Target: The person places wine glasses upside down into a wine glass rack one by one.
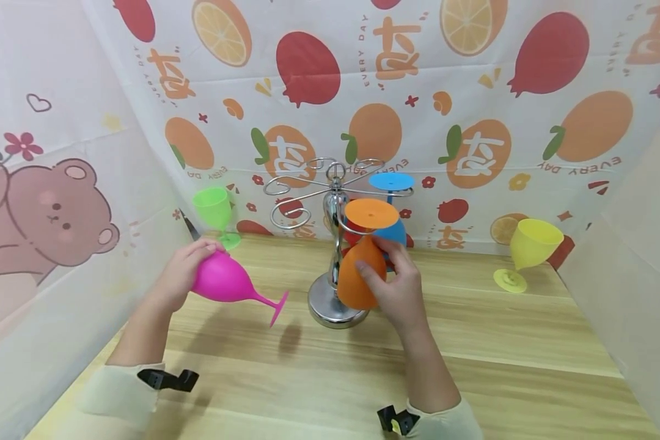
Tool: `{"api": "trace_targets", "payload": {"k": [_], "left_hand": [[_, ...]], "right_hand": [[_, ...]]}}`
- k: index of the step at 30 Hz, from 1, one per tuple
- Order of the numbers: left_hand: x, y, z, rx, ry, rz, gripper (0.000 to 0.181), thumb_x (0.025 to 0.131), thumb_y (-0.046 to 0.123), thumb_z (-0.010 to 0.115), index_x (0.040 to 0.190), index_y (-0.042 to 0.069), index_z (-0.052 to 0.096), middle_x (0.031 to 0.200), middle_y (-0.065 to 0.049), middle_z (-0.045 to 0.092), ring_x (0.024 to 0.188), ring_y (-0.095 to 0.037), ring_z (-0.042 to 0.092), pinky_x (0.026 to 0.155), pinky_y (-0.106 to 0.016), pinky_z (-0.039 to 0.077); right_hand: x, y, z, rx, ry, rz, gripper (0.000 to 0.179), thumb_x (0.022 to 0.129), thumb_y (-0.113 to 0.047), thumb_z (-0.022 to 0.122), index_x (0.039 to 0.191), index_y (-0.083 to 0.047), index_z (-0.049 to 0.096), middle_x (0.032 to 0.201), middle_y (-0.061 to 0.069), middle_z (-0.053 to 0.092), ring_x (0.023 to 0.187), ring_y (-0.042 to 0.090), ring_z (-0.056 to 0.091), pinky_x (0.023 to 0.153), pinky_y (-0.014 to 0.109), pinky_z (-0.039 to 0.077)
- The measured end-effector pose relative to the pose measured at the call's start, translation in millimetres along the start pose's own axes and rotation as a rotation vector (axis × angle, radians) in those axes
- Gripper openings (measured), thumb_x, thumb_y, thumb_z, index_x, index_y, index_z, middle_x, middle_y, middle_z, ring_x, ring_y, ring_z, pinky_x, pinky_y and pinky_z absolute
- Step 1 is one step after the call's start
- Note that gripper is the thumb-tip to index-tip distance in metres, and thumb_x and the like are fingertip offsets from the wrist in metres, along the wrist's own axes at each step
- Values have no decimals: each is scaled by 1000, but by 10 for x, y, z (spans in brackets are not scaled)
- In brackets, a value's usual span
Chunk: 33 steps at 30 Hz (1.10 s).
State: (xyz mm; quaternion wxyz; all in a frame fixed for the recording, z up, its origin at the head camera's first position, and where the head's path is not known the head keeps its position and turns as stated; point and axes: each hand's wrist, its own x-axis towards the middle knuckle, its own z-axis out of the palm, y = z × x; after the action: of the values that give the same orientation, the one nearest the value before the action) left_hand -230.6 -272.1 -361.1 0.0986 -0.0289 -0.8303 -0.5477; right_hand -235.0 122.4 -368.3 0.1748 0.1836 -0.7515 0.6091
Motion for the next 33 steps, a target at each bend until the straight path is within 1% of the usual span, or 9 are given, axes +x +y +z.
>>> {"api": "trace_targets", "payload": {"k": [3, 9, 14, 17, 21, 24, 29, 31, 33], "left_hand": [[-45, 49, 93, -144, -4, -1, 35, 103, 32, 43, 114, 3, 59, 111, 3, 59, 100, -17, 58, 74, -37, 57], [-72, 185, 263, -326, -2, 61, 26, 104, 28, 41, 104, 14, 63, 105, 5, 65, 101, -16, 61, 76, -36, 58], [-113, 273, 351, -433, -33, 82, 26, 104, 29, 38, 102, 17, 62, 108, 2, 63, 105, -20, 59, 77, -39, 58], [-138, 326, 408, -496, -36, 114, 26, 104, 26, 38, 102, 16, 62, 110, -1, 63, 108, -23, 58, 78, -41, 58], [-138, 412, 501, -560, -39, 170, 26, 104, 24, 39, 102, 16, 63, 111, -4, 64, 111, -25, 58, 79, -42, 59], [-126, 453, 557, -595, -41, 186, 26, 103, 24, 39, 102, 16, 64, 112, -4, 64, 110, -25, 58, 79, -42, 59], [-130, 480, 639, -680, -46, 175, 29, 103, 23, 37, 100, 18, 65, 110, -2, 66, 110, -25, 58, 79, -43, 59], [-133, 483, 668, -714, -49, 165, 30, 104, 24, 35, 100, 19, 64, 109, -1, 66, 110, -25, 58, 79, -44, 59], [-131, 490, 696, -745, -54, 154, 30, 104, 25, 34, 101, 19, 63, 109, -1, 65, 110, -24, 58, 80, -44, 58]], "right_hand": [[6, -8, -9, -10, 4, 1, 50, 91, -26, 71, 137, -13, 56, 135, -1, 54, 119, 16, 55, 94, 17, 49], [12, -11, -19, -23, 10, -11, 49, 92, -26, 70, 138, -15, 56, 135, -2, 54, 120, 15, 54, 97, 22, 49], [-8, 0, 3, -20, -2, -7, 50, 92, -26, 71, 138, -14, 55, 135, -2, 54, 122, 14, 54, 98, 23, 49], [-19, -4, 11, -21, -5, 0, 50, 91, -25, 71, 137, -13, 56, 135, -1, 54, 122, 15, 53, 98, 22, 49], [-15, -15, 5, -26, 7, -17, 48, 91, -23, 71, 135, -12, 57, 133, 0, 56, 121, 15, 54, 98, 23, 49], [-13, -13, 6, -26, 22, -33, 47, 91, -22, 72, 135, -12, 58, 132, -1, 57, 120, 13, 55, 98, 24, 50], [-20, -8, 14, -3, 66, -87, 44, 91, -16, 70, 133, -10, 59, 130, 1, 59, 117, 14, 56, 97, 21, 50], [-26, -1, 27, 7, 99, -135, 42, 91, -11, 70, 131, -7, 60, 127, 4, 60, 115, 15, 57, 96, 20, 50], [-33, 9, 41, 13, 153, -202, 39, 89, -5, 69, 127, -4, 62, 123, 7, 62, 111, 16, 58, 95, 20, 51]]}}
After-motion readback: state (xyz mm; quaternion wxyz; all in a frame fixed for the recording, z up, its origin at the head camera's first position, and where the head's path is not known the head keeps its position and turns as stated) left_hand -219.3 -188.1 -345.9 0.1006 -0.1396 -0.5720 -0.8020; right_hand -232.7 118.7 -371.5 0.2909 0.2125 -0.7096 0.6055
